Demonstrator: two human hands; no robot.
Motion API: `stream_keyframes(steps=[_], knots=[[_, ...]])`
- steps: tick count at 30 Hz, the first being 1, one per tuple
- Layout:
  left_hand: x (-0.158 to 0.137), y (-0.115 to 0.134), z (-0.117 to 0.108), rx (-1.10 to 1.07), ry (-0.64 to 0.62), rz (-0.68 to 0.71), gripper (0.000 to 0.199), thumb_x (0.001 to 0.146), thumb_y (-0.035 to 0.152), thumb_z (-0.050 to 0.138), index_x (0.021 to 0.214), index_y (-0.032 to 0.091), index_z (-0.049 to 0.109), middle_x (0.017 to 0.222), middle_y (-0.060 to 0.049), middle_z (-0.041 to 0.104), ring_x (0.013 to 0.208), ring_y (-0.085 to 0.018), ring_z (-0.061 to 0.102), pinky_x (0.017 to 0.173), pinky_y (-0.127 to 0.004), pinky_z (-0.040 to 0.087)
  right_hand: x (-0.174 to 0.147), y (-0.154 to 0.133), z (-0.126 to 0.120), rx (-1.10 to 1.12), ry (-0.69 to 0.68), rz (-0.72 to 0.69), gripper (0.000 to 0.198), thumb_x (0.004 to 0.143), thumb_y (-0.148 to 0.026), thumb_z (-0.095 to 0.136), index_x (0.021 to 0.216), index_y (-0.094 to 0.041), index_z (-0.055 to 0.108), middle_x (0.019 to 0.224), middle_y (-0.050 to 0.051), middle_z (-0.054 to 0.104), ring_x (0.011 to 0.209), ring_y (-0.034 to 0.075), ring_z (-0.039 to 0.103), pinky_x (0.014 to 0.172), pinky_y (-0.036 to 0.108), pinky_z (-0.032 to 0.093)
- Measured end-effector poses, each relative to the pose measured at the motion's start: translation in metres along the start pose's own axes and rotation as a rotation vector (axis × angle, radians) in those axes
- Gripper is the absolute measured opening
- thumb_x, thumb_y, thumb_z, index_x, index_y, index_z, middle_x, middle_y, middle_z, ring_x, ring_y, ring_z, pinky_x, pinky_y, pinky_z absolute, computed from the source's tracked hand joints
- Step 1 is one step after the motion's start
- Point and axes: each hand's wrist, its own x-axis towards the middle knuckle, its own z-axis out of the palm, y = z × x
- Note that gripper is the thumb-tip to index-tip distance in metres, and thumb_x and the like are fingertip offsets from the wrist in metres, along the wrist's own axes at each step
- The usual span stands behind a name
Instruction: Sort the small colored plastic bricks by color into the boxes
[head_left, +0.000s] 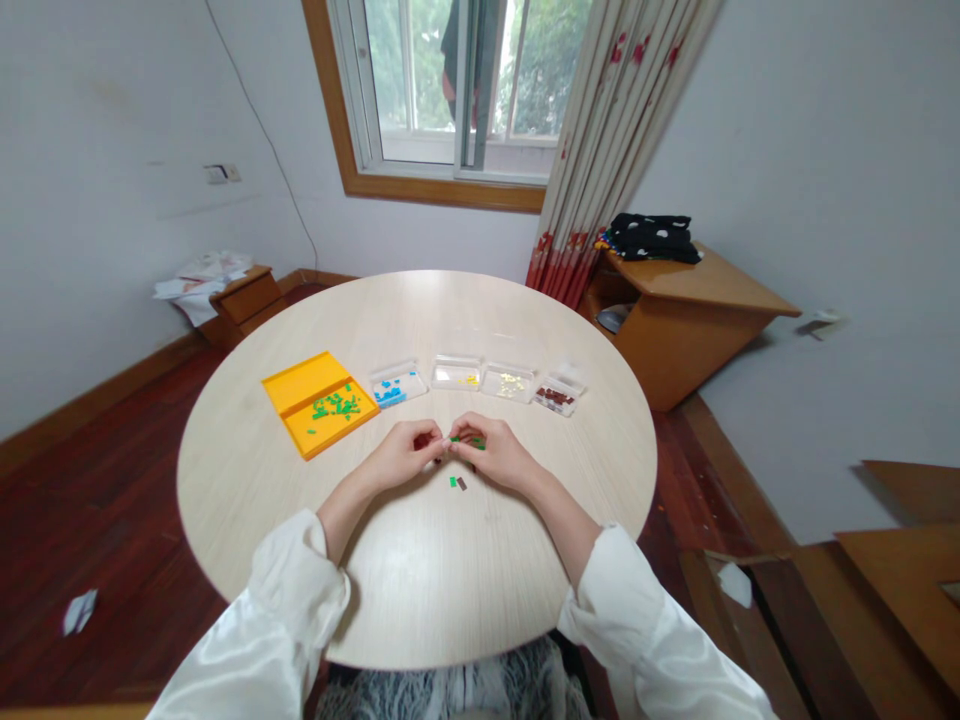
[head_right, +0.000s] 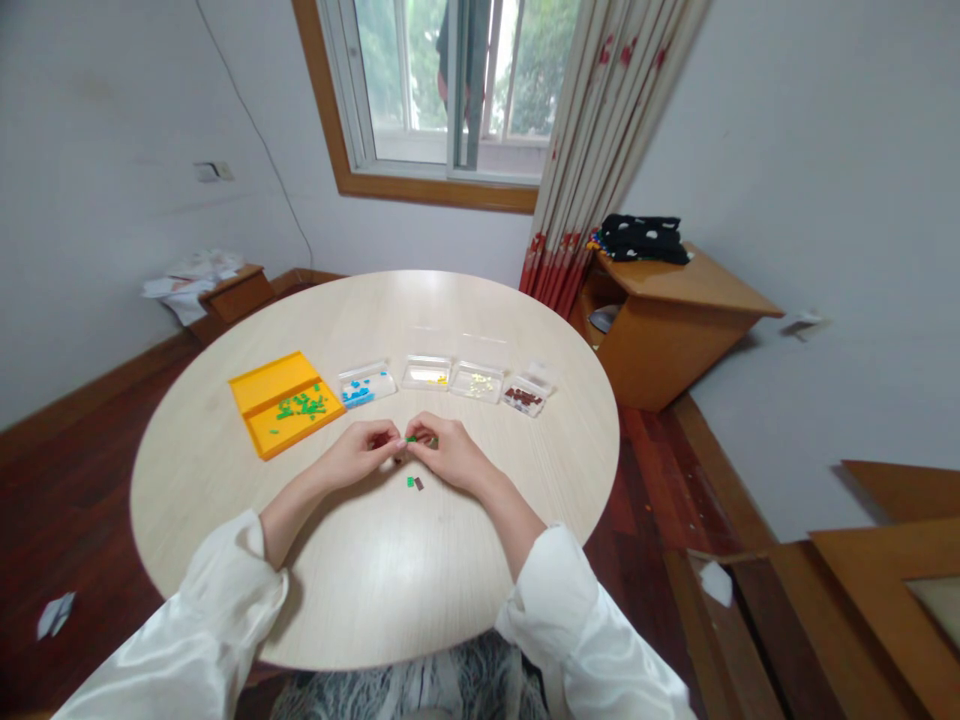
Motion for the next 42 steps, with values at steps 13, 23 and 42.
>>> stream_keyframes(steps=[13,23,42], knots=[[0.0,0.002,-0.001,-0.003,-0.01,0.002,0.029,0.077,0.041,0.055,0.066,0.014,0.058,0.059,0.001,0.054,0.055,-0.01,0.042,0.053,-0.022,0.035,0.0,0.0,-0.002,0.028,-0.013,0.058,0.01,0.079,-0.026,0.059,0.084,-0.018,0.055,0.079,0.001,0.064,0.077,0.014,0.063,0.071,0.028,0.051],[0.001,0.003,-0.003,0.007,0.049,0.015,0.021,0.074,0.036,0.057,0.069,0.016,0.056,0.058,0.003,0.05,0.056,-0.01,0.042,0.053,-0.022,0.034,0.001,-0.006,-0.004,0.043,-0.045,0.035,0.011,0.078,-0.022,0.059,0.086,-0.019,0.054,0.083,0.001,0.065,0.08,0.013,0.064,0.077,0.03,0.051],[0.006,-0.006,-0.026,-0.085,0.504,-0.1,0.014,0.069,0.031,0.059,0.068,0.019,0.053,0.055,0.003,0.047,0.05,-0.01,0.04,0.049,-0.025,0.032,0.002,0.009,-0.039,-0.556,0.178,0.11,0.021,0.073,-0.004,0.047,0.074,-0.016,0.064,0.078,0.004,0.063,0.075,0.014,0.055,0.075,0.029,0.042]])
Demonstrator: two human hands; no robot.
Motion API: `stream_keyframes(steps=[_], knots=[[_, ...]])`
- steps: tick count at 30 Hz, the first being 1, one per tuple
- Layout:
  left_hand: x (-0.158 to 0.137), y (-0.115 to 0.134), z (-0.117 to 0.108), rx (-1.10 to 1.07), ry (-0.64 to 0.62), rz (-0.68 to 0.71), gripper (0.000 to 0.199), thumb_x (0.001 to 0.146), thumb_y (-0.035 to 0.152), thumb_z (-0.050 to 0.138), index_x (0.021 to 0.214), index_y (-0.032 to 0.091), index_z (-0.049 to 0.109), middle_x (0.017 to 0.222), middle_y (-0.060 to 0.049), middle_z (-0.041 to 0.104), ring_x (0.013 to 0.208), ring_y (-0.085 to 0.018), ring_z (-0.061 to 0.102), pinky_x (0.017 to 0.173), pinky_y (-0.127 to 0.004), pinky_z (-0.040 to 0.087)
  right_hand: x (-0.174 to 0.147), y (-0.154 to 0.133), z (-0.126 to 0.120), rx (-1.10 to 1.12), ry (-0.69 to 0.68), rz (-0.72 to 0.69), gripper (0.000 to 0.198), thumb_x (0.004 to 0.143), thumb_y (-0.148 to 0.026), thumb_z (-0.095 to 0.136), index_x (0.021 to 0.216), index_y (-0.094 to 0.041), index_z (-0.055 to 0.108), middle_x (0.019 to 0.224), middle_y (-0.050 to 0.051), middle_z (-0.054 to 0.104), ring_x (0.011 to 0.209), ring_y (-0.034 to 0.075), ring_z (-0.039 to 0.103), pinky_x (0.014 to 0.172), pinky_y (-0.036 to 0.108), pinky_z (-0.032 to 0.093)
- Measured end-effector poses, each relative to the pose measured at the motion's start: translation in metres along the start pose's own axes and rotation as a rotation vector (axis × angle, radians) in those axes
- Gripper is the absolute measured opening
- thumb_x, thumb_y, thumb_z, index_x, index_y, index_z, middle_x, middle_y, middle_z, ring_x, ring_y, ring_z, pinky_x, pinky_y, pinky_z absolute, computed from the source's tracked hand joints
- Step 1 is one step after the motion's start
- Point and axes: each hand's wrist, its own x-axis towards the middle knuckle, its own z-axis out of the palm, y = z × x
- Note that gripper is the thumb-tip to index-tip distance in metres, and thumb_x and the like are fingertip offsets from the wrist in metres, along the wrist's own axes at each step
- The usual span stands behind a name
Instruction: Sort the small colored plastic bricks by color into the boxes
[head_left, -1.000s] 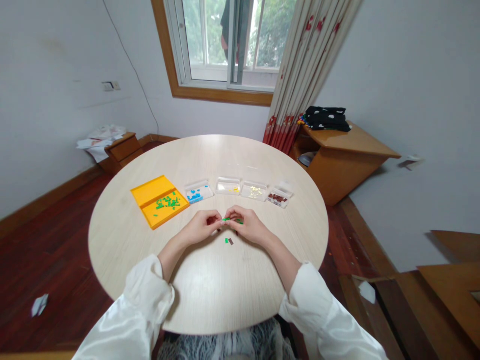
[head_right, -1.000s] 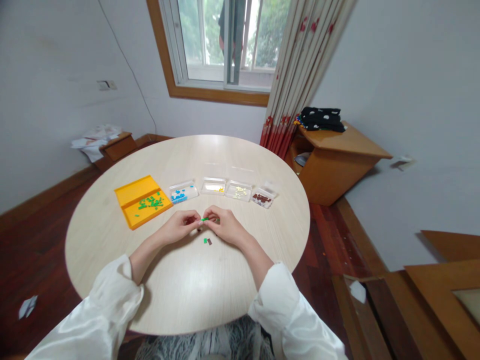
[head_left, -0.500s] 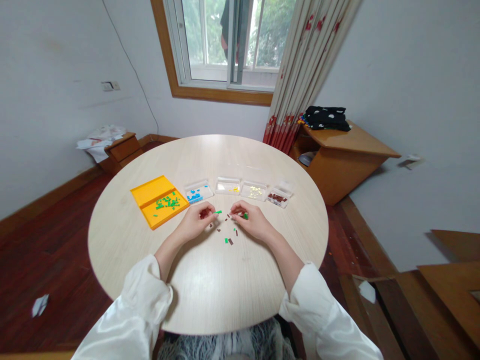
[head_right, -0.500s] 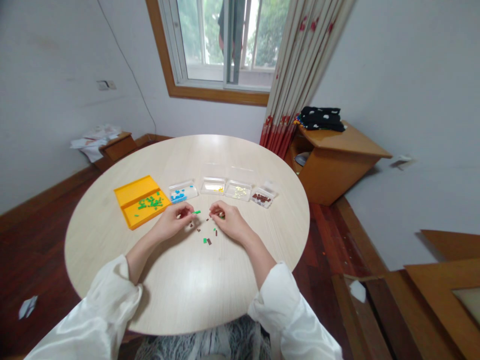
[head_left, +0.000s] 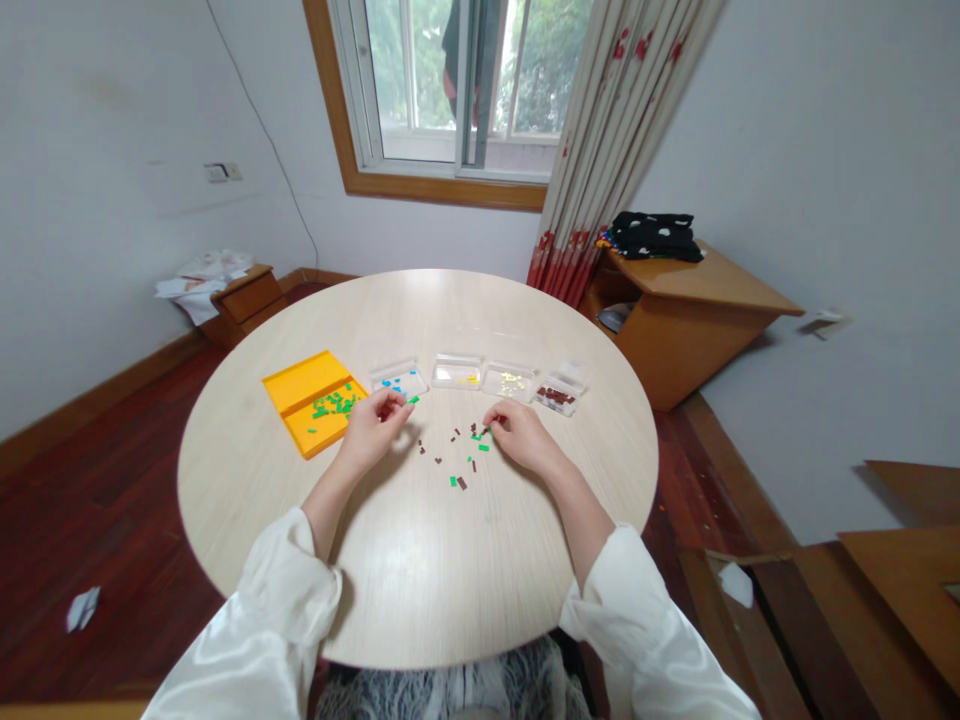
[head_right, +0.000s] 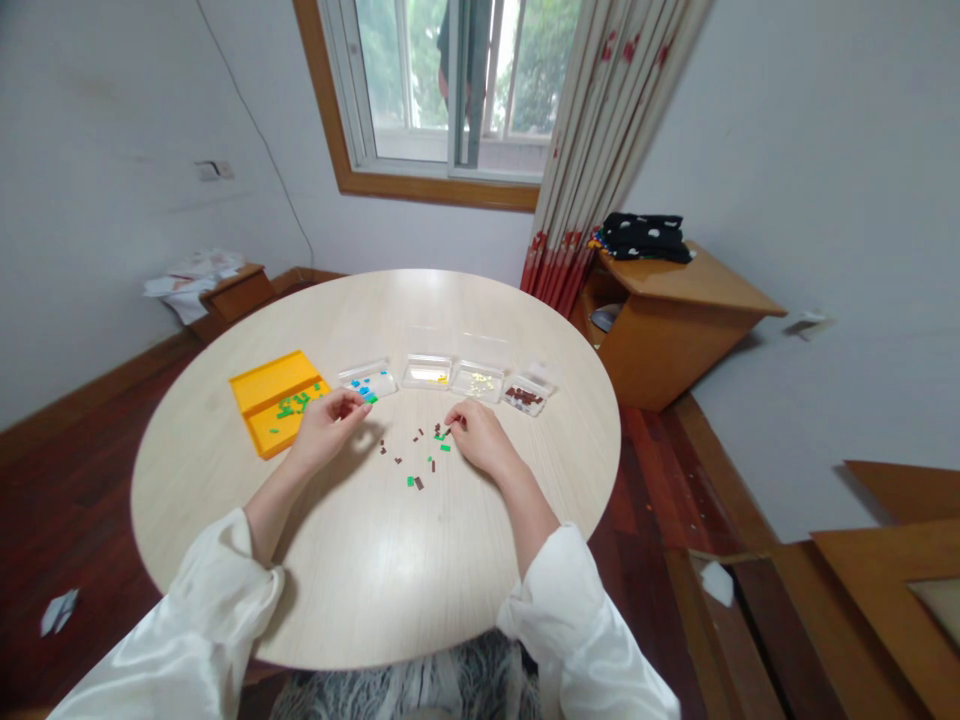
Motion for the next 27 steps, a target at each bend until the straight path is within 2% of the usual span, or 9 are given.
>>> stream_keyframes(steps=[4,11,27], knots=[[-0.0001,0.0,-0.0007,0.0,0.006,-0.005,0.015,0.069,0.032,0.059,0.067,0.018,0.053,0.054,0.003,0.047,0.05,-0.01,0.04,0.049,-0.025,0.031,0.0015,0.0066,-0.0029,-0.013,0.032,0.049,0.021,0.072,-0.004,0.047,0.073,-0.016,0.065,0.075,0.003,0.062,0.069,0.013,0.053,0.07,0.027,0.041],[0.0022,-0.0078,-0.0012,-0.017,0.038,0.035,0.017,0.067,0.033,0.06,0.067,0.017,0.054,0.054,0.004,0.047,0.049,-0.008,0.039,0.048,-0.022,0.029,0.0022,0.0086,-0.0066,-0.066,-0.009,0.14,0.023,0.072,-0.003,0.046,0.07,-0.015,0.066,0.071,0.003,0.061,0.065,0.012,0.05,0.068,0.024,0.038],[0.0024,-0.0083,-0.003,-0.009,0.04,0.036,0.018,0.068,0.034,0.06,0.068,0.017,0.055,0.053,0.005,0.045,0.049,-0.008,0.04,0.049,-0.021,0.029,0.0006,0.0051,-0.006,-0.074,-0.047,0.127,0.023,0.073,-0.004,0.046,0.072,-0.015,0.066,0.073,0.004,0.063,0.067,0.013,0.052,0.067,0.024,0.038]])
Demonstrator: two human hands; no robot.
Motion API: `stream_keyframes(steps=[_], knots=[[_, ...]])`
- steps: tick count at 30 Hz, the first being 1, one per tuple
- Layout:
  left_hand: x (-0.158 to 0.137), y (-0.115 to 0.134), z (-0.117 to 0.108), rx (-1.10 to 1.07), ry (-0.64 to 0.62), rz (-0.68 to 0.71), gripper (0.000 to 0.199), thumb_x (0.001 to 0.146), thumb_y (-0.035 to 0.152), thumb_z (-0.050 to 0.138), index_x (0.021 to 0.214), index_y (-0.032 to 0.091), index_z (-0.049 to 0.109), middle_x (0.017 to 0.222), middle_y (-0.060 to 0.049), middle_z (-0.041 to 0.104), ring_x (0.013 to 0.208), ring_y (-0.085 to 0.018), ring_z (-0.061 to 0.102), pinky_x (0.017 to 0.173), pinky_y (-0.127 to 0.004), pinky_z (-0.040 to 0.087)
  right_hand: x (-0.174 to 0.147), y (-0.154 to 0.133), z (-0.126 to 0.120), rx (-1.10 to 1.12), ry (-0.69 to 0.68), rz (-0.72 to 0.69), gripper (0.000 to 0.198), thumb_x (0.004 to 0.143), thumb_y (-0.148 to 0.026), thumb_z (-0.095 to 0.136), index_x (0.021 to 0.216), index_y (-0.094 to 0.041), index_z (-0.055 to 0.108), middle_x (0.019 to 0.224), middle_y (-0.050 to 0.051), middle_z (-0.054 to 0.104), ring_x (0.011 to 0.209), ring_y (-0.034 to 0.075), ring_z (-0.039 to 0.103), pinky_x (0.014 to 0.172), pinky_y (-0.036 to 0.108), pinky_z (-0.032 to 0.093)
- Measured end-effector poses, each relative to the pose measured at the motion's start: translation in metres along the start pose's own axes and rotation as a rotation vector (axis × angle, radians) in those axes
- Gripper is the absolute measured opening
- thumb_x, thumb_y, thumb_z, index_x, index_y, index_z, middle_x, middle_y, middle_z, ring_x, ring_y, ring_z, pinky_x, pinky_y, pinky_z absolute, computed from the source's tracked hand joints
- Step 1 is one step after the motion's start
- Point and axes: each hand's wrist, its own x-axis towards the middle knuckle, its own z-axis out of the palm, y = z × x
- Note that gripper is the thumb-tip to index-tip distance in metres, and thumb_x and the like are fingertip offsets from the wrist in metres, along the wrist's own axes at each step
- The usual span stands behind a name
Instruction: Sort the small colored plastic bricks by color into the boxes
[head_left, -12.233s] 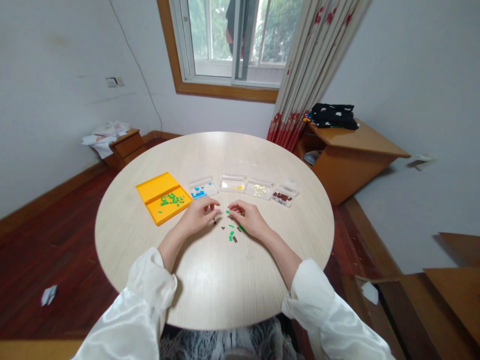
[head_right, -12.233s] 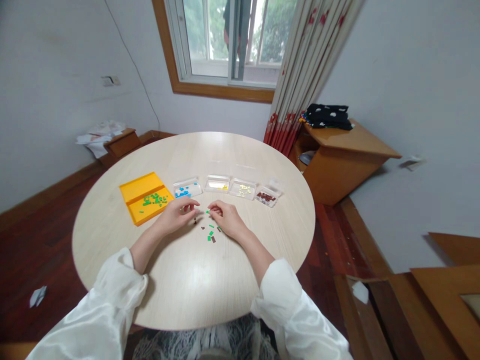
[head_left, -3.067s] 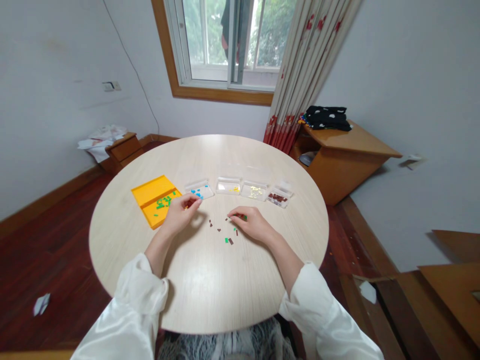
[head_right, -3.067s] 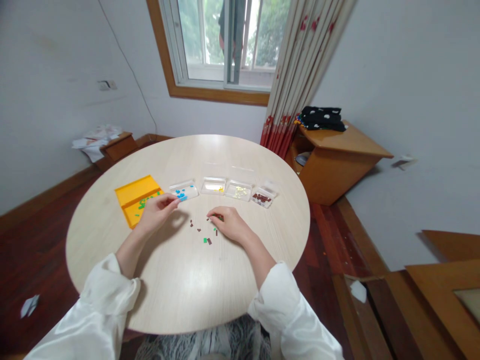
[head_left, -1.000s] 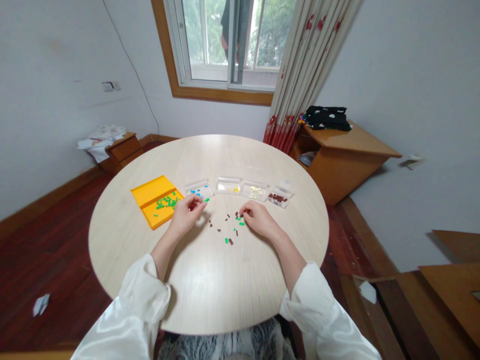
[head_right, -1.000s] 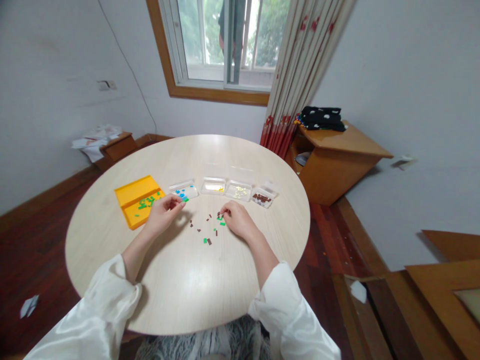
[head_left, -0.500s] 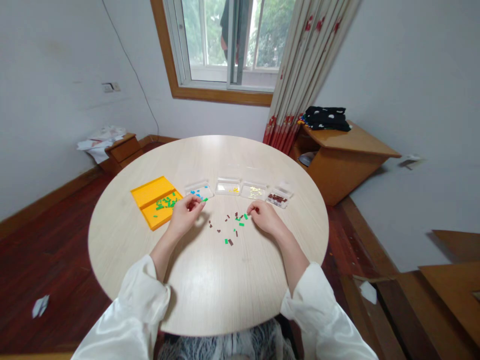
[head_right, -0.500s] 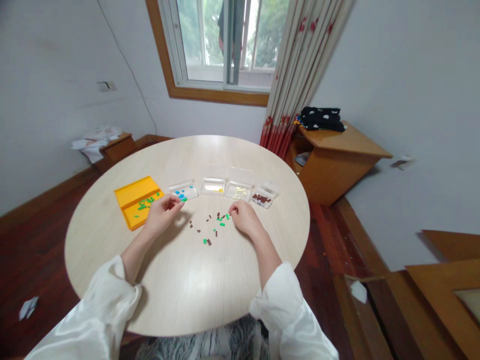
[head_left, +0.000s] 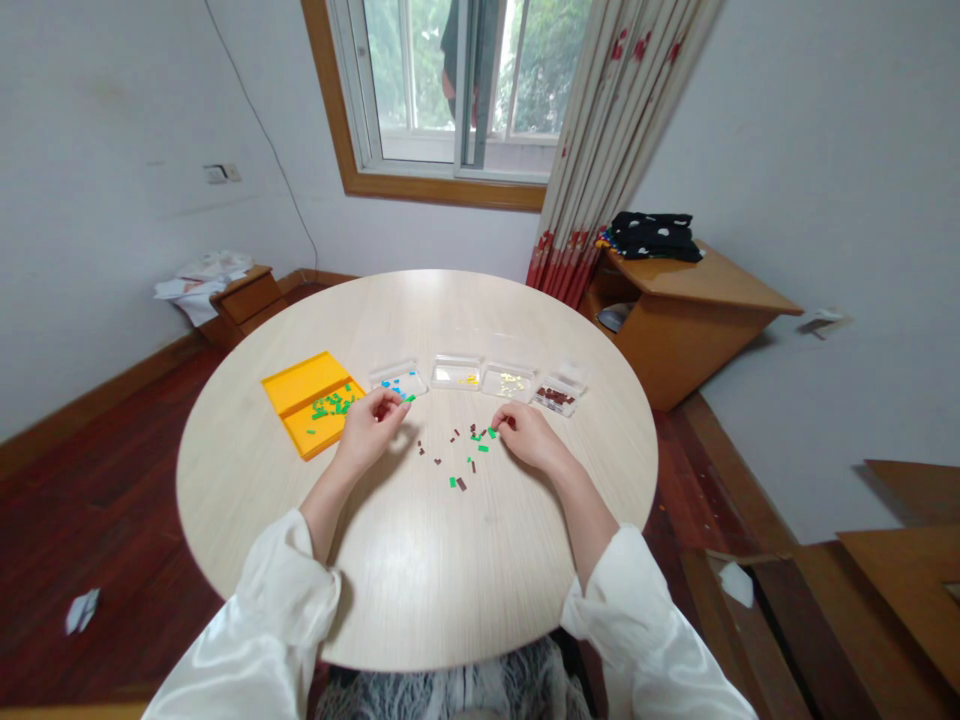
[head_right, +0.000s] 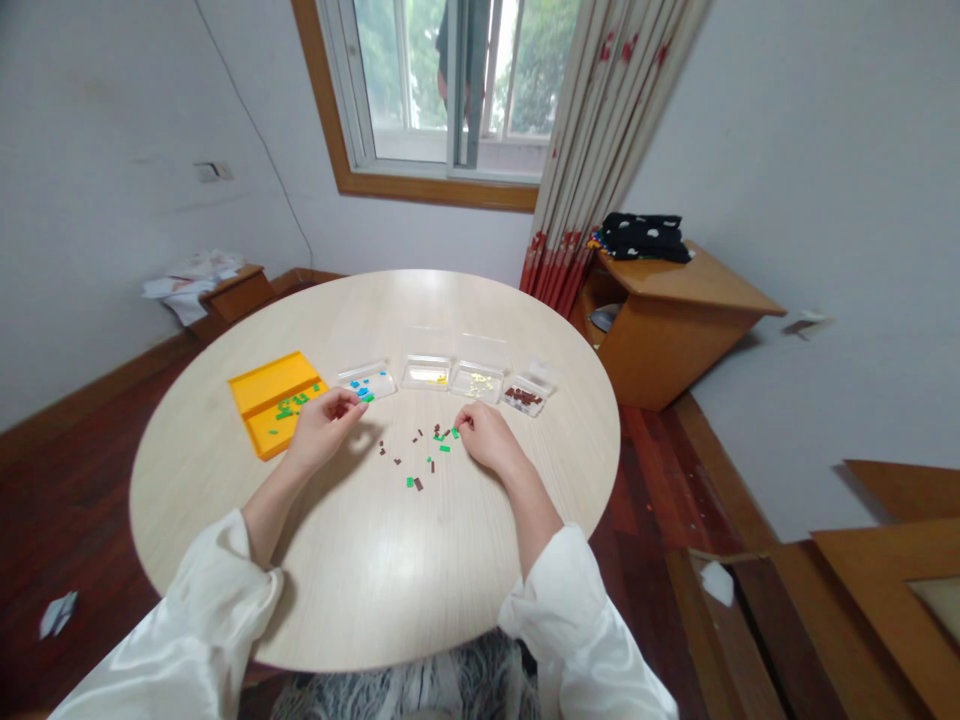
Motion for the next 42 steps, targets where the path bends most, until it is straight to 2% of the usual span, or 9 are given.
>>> stream_keyframes(steps=[22,42], knots=[[-0.0003,0.0027,-0.0004,0.002,0.031,-0.016,0.017,0.067,0.034,0.06,0.067,0.018,0.054,0.053,0.005,0.047,0.048,-0.008,0.04,0.048,-0.022,0.029,-0.0026,-0.0021,0.0002,0.047,-0.048,-0.017,0.017,0.076,-0.008,0.047,0.081,-0.016,0.063,0.071,0.002,0.062,0.065,0.012,0.054,0.064,0.023,0.038],[0.0006,-0.0003,-0.0014,0.018,0.035,-0.006,0.016,0.069,0.033,0.06,0.066,0.018,0.054,0.052,0.004,0.046,0.048,-0.009,0.04,0.048,-0.021,0.03,-0.0033,-0.0005,0.0003,0.044,-0.08,-0.026,0.014,0.076,-0.01,0.05,0.079,-0.015,0.063,0.066,0.0,0.059,0.061,0.01,0.049,0.061,0.021,0.034]])
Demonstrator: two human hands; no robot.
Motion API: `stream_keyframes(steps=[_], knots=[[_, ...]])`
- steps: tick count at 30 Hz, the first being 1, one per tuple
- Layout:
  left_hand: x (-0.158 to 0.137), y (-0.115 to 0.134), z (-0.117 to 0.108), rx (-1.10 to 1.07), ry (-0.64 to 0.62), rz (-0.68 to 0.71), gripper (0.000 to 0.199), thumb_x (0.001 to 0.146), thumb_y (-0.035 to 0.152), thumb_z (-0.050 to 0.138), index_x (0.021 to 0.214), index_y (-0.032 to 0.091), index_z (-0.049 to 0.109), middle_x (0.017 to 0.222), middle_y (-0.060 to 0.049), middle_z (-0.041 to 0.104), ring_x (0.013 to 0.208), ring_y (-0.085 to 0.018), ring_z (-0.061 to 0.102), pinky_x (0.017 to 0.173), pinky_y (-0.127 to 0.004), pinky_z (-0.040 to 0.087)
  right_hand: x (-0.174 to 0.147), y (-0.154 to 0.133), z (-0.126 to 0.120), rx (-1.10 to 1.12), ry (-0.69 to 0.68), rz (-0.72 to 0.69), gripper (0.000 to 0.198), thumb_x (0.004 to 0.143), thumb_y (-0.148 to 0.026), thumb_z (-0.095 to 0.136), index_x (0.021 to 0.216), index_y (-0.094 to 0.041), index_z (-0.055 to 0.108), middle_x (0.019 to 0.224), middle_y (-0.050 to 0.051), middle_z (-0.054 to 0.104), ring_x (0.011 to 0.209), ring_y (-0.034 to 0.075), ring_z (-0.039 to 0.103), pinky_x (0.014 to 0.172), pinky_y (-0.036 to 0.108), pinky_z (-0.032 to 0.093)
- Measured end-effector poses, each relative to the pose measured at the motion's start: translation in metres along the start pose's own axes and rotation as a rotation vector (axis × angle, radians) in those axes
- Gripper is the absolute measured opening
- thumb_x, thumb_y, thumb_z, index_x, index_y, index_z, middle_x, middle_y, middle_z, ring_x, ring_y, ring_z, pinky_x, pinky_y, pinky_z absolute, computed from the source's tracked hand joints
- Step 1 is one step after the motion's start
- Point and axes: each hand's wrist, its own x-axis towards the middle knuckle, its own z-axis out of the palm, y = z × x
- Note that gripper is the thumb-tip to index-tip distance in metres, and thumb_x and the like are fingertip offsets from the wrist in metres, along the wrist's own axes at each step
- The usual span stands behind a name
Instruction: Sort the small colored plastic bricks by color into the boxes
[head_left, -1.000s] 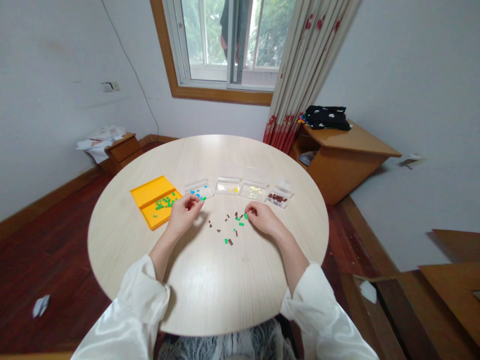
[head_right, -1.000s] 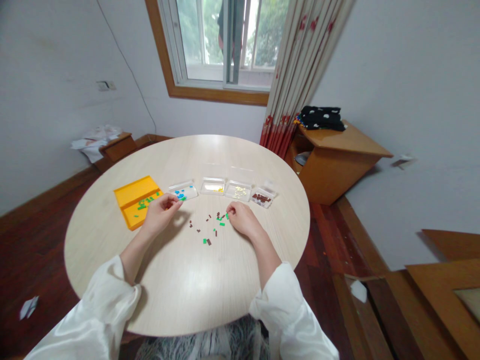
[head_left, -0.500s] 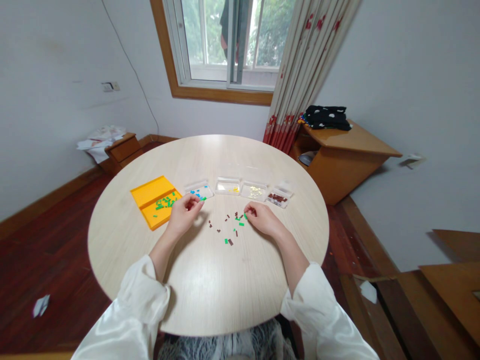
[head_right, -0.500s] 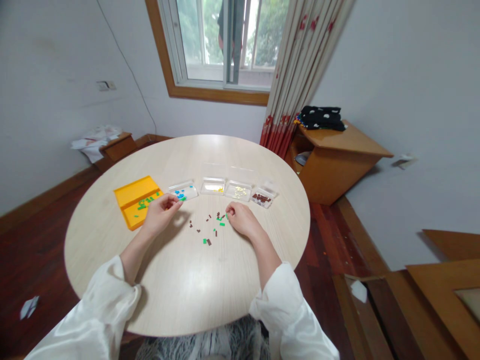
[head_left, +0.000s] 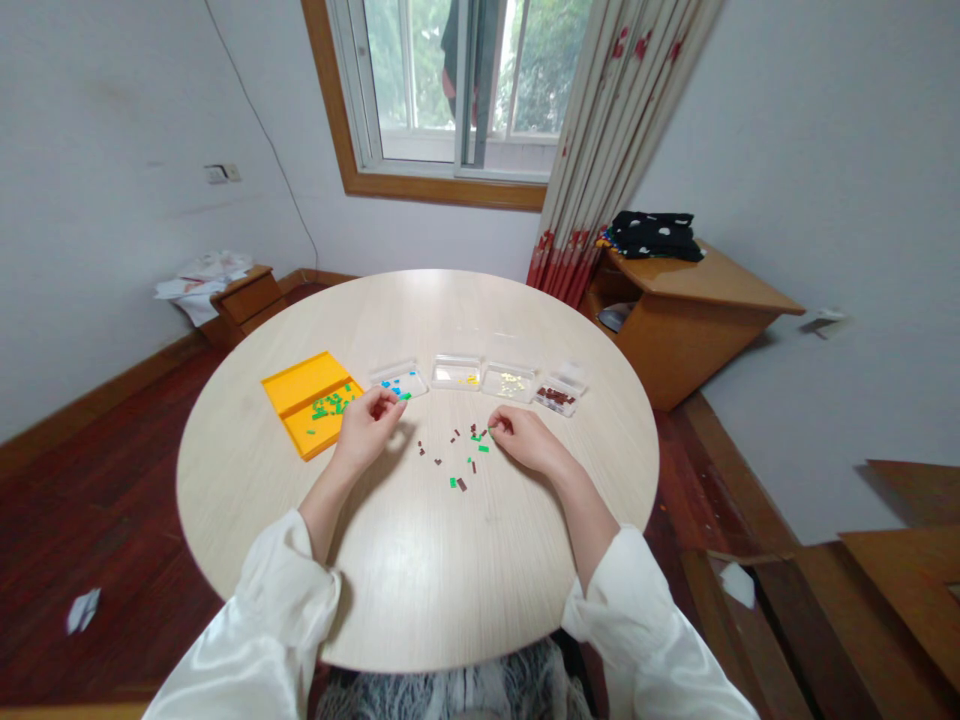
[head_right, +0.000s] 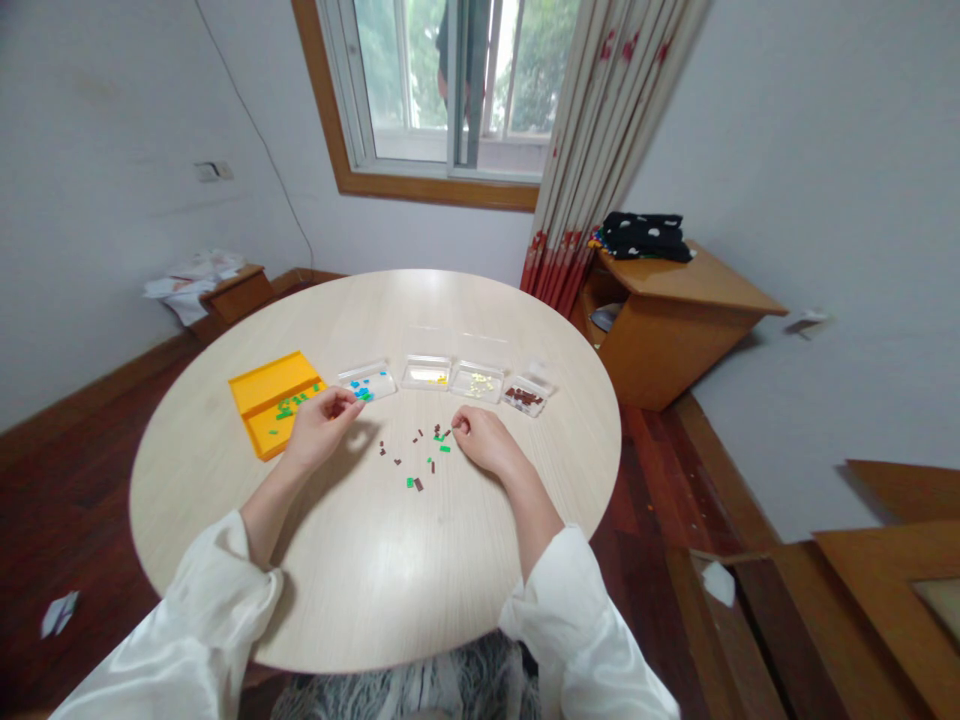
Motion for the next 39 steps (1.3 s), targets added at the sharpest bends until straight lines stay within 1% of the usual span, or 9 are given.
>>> stream_keyframes(steps=[7,11,16,22,25,28,33,36,39], knots=[[0.0,-0.002,0.0,0.005,0.022,0.003,0.016,0.069,0.031,0.061,0.066,0.018,0.054,0.052,0.005,0.047,0.048,-0.009,0.039,0.048,-0.021,0.029,-0.001,-0.001,0.0,0.003,-0.012,0.005,0.013,0.076,-0.012,0.052,0.079,-0.015,0.064,0.066,0.0,0.059,0.06,0.01,0.049,0.061,0.022,0.034],[0.0,-0.002,0.0,-0.009,0.015,-0.007,0.015,0.069,0.031,0.061,0.067,0.018,0.055,0.051,0.005,0.046,0.048,-0.009,0.039,0.048,-0.021,0.029,-0.002,-0.003,-0.001,0.017,-0.033,0.009,0.009,0.075,-0.016,0.057,0.079,-0.015,0.065,0.067,0.0,0.06,0.06,0.01,0.049,0.06,0.022,0.035],[0.001,0.0,0.0,-0.01,0.032,-0.021,0.015,0.068,0.031,0.061,0.066,0.018,0.054,0.051,0.004,0.047,0.048,-0.009,0.04,0.048,-0.022,0.03,-0.002,-0.003,-0.001,0.007,-0.035,-0.001,0.01,0.073,-0.014,0.058,0.08,-0.016,0.066,0.067,0.0,0.061,0.06,0.01,0.05,0.059,0.021,0.034],[0.006,-0.003,-0.008,0.057,0.165,-0.033,0.016,0.065,0.033,0.06,0.068,0.018,0.056,0.056,0.003,0.051,0.051,-0.01,0.043,0.05,-0.022,0.033,-0.002,-0.003,-0.001,-0.018,-0.027,0.007,0.016,0.073,-0.011,0.054,0.08,-0.015,0.067,0.067,0.002,0.062,0.061,0.011,0.051,0.06,0.022,0.035],[0.011,-0.007,-0.021,0.165,0.261,-0.046,0.017,0.066,0.034,0.059,0.069,0.018,0.057,0.059,0.003,0.053,0.052,-0.011,0.043,0.051,-0.023,0.033,-0.002,-0.004,-0.002,-0.031,-0.018,0.011,0.019,0.073,-0.01,0.051,0.082,-0.015,0.067,0.069,0.002,0.063,0.061,0.011,0.052,0.06,0.022,0.036],[0.017,-0.013,-0.036,0.265,0.371,-0.087,0.013,0.066,0.03,0.059,0.066,0.018,0.056,0.064,0.001,0.055,0.055,-0.012,0.045,0.055,-0.024,0.036,-0.002,-0.005,-0.003,-0.031,-0.011,0.018,0.022,0.072,-0.008,0.05,0.084,-0.015,0.066,0.069,0.003,0.064,0.062,0.012,0.054,0.061,0.022,0.037],[0.023,-0.026,-0.056,0.39,0.438,-0.189,0.006,0.065,0.023,0.058,0.066,0.019,0.054,0.068,0.0,0.055,0.065,-0.017,0.052,0.067,-0.03,0.042,-0.002,-0.006,-0.002,-0.01,0.007,0.01,0.024,0.072,-0.005,0.048,0.084,-0.014,0.066,0.069,0.003,0.065,0.062,0.012,0.054,0.064,0.023,0.039],[0.024,-0.033,-0.062,0.447,0.479,-0.163,0.005,0.065,0.022,0.058,0.068,0.02,0.055,0.069,-0.001,0.054,0.074,-0.02,0.055,0.076,-0.034,0.043,-0.001,-0.003,0.0,-0.001,0.041,-0.01,0.023,0.076,-0.006,0.047,0.086,-0.013,0.067,0.073,0.005,0.066,0.065,0.013,0.056,0.067,0.025,0.041],[0.024,-0.035,-0.064,0.47,0.512,-0.119,0.005,0.066,0.022,0.058,0.07,0.02,0.056,0.071,-0.002,0.053,0.08,-0.022,0.055,0.081,-0.037,0.043,0.001,0.0,0.001,0.02,0.095,-0.06,0.023,0.08,-0.008,0.048,0.091,-0.014,0.067,0.084,0.007,0.068,0.077,0.015,0.059,0.076,0.028,0.043]])
